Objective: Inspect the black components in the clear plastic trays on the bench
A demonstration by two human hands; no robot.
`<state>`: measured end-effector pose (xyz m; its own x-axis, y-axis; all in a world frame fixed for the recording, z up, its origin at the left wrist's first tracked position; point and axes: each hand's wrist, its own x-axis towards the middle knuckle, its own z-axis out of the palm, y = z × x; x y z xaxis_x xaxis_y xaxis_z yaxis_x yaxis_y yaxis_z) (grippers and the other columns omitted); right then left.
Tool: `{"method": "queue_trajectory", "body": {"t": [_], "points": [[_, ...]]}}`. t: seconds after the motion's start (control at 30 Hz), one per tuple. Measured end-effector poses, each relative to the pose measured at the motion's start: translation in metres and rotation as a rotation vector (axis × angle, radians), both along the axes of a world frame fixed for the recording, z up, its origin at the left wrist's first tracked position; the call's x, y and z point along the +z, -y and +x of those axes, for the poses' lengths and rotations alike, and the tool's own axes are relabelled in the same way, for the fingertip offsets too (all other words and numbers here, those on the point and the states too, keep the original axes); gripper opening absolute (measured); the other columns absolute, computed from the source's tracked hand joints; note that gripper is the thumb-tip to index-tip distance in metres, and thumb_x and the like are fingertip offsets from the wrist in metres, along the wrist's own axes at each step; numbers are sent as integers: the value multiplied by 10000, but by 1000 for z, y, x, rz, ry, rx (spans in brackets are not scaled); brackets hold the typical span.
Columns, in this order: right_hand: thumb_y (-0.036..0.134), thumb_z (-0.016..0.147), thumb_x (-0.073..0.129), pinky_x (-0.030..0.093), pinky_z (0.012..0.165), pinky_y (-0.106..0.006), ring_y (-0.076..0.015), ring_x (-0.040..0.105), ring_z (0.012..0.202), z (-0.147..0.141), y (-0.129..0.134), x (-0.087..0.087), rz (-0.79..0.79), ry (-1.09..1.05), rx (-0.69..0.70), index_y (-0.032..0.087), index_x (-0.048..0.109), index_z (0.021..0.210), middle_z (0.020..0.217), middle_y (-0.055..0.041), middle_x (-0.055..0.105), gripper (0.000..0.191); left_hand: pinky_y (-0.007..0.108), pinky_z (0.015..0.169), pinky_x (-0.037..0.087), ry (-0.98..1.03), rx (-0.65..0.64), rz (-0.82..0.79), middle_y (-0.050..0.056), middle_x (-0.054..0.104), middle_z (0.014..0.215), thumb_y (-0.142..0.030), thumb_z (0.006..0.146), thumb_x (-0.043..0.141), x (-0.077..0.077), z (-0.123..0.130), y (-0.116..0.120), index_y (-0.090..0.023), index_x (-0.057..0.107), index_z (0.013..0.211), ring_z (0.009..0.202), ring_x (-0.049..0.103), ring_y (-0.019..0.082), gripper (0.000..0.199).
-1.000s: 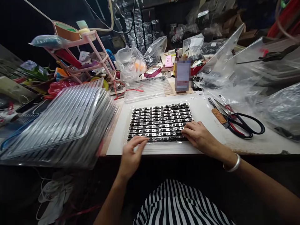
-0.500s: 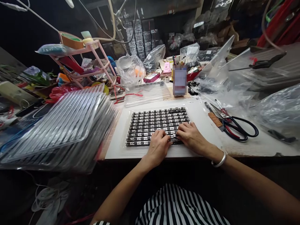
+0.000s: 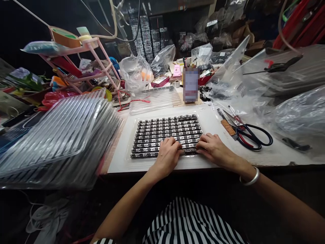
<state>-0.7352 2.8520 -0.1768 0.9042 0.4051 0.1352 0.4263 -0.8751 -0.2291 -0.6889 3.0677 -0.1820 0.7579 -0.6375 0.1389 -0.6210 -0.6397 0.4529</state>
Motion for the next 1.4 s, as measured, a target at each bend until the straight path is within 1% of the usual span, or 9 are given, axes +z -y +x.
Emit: {"method": "queue_trajectory", "body": {"t": [0.13, 0.3, 0.47, 0.63, 0.83, 0.97, 1.13, 1.3, 1.4], "points": [[163, 854, 592, 324, 722, -363, -241, 455, 883, 0, -3, -3, -37, 1, -8, 156, 585, 861, 931, -77, 544, 12, 346, 788, 367, 67, -56, 66, 47, 566, 961, -247, 863, 567, -1, -2, 18, -181, 606, 873, 913, 462, 201, 77], [126, 826, 610, 325, 719, -359, -239, 453, 867, -1, -5, -4, 32, 48, -18, 146, 558, 795, 888, -75, 543, 64, 348, 753, 368, 87, -75, 156, 48, 566, 960, -257, 826, 617, -6, -4, 26, -175, 596, 865, 924, 467, 216, 93], [144, 881, 564, 316, 718, -345, -208, 477, 848, -4, 13, 3, 159, 39, -1, 175, 608, 868, 882, -49, 550, 56, 349, 789, 374, 37, -31, 61, 42, 568, 975, -263, 830, 619, -6, -3, 22, -185, 602, 938, 929, 470, 207, 134], [172, 868, 603, 322, 728, -354, -198, 487, 833, -10, 30, 5, 120, -31, 48, 214, 643, 933, 921, -37, 554, 87, 343, 796, 375, 54, -79, -32, 46, 577, 966, -247, 862, 576, -5, -5, 31, -183, 620, 987, 911, 468, 193, 147], [181, 879, 578, 375, 721, -350, -207, 472, 830, -9, 29, -1, 163, -48, 41, 177, 631, 862, 881, -50, 559, 56, 351, 760, 373, 120, -139, 16, 54, 581, 945, -258, 860, 575, -9, -6, 46, -169, 635, 859, 892, 469, 201, 107], [143, 879, 558, 412, 723, -325, -190, 484, 812, -7, 27, -4, 264, -87, -9, 161, 588, 844, 858, -49, 547, 50, 346, 769, 381, 83, -123, -37, 48, 584, 938, -250, 854, 586, -8, -5, 40, -178, 637, 882, 887, 478, 195, 93], [152, 896, 525, 409, 700, -335, -198, 489, 791, -8, 23, -6, 215, -26, -60, 162, 598, 839, 843, -53, 546, 93, 342, 784, 387, 64, -40, -105, 48, 576, 900, -223, 875, 549, -2, 0, 20, -179, 649, 929, 862, 479, 184, 122], [181, 934, 465, 409, 700, -331, -176, 514, 764, -6, 24, 3, 286, 6, -98, 164, 580, 853, 856, -54, 554, 142, 350, 777, 375, 116, -19, -28, 60, 571, 941, -211, 892, 512, -3, 1, 10, -212, 642, 1060, 877, 468, 195, 213], [185, 932, 471, 400, 701, -329, -175, 517, 763, -4, 22, 8, 288, 24, -90, 171, 578, 852, 856, -53, 559, 134, 348, 759, 358, 164, -25, 6, 56, 575, 924, -220, 901, 497, -7, 2, 14, -223, 653, 1026, 866, 464, 194, 200]]}}
